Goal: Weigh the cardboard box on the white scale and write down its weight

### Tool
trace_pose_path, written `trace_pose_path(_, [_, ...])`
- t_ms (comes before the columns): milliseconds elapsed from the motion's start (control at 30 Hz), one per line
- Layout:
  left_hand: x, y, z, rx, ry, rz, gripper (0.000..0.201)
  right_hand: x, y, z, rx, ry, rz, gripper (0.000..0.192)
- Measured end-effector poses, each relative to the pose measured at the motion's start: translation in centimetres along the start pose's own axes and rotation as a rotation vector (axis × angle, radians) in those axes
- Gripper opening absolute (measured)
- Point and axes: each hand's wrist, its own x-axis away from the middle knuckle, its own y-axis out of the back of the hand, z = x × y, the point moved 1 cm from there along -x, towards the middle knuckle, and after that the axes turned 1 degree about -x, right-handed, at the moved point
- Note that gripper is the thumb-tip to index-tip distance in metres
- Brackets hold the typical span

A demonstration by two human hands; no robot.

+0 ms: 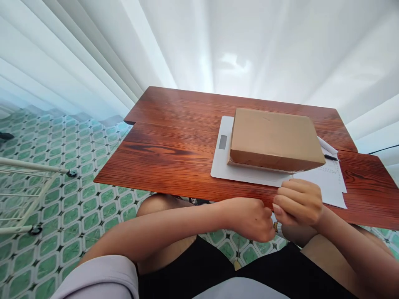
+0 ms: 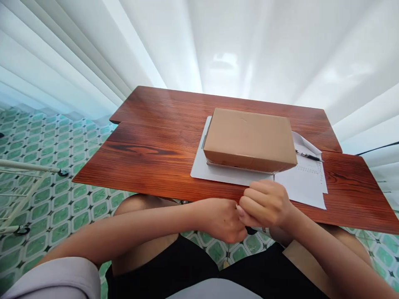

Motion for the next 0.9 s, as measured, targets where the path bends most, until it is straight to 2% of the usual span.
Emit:
trace_pose_path(33, [0.0, 1.4, 0.3, -0.081, -0.034, -0.057, 0.025, 0.0, 0.6, -0.2, 0.027, -0.022, -0.037, 0.036])
trace_pose_path(167, [-0.6, 6.2, 1.8, -0.264, 0.029, -0.175, 0.026, 0.0, 2.3, -1.2, 0.091, -0.158, -0.165, 0.032])
trace_pose_path(267, [-1.2, 8.5, 3.0, -0.365, 0.118, -0.235, 0.026, 0.2, 2.9, -2.2, 0.096, -0.266, -0.282, 0.033])
trace_pose_path(400, [-0.9, 10.6, 4.7, -0.469, 0.239, -0.333, 0.022, 1.2, 3.2, -3.8, 0.139, -0.469, -0.437, 0.04])
trace_pose_path(500, [0.3, 11.4, 6.1, -0.482, 0.345, -0.425, 0.019, 2.4, 3.4, -4.9, 0.109, -0.672, -0.555, 0.043])
trace_pose_path(633, [2.3, 11.8, 7.0, -0.436, 0.513, -0.593, 0.024, 3.7, 3.4, -5.8, -0.026, -0.831, -0.686, 0.045])
trace_pose_path(733, [3.4, 11.5, 7.1, -0.358, 0.696, -0.737, 0.028, 4.3, 3.0, -6.4, -0.155, -0.952, -0.76, 0.047])
trace_pose_path(800, [4.0, 11.0, 7.3, -0.267, 0.844, -0.83, 0.031, 4.8, 2.4, -6.9, -0.245, -1.03, -0.769, 0.048])
trace_pose_path(900, [4.4, 10.2, 7.7, -0.056, 1.062, -0.955, 0.034, 5.6, 1.4, -7.9, -0.328, -1.111, -0.708, 0.044])
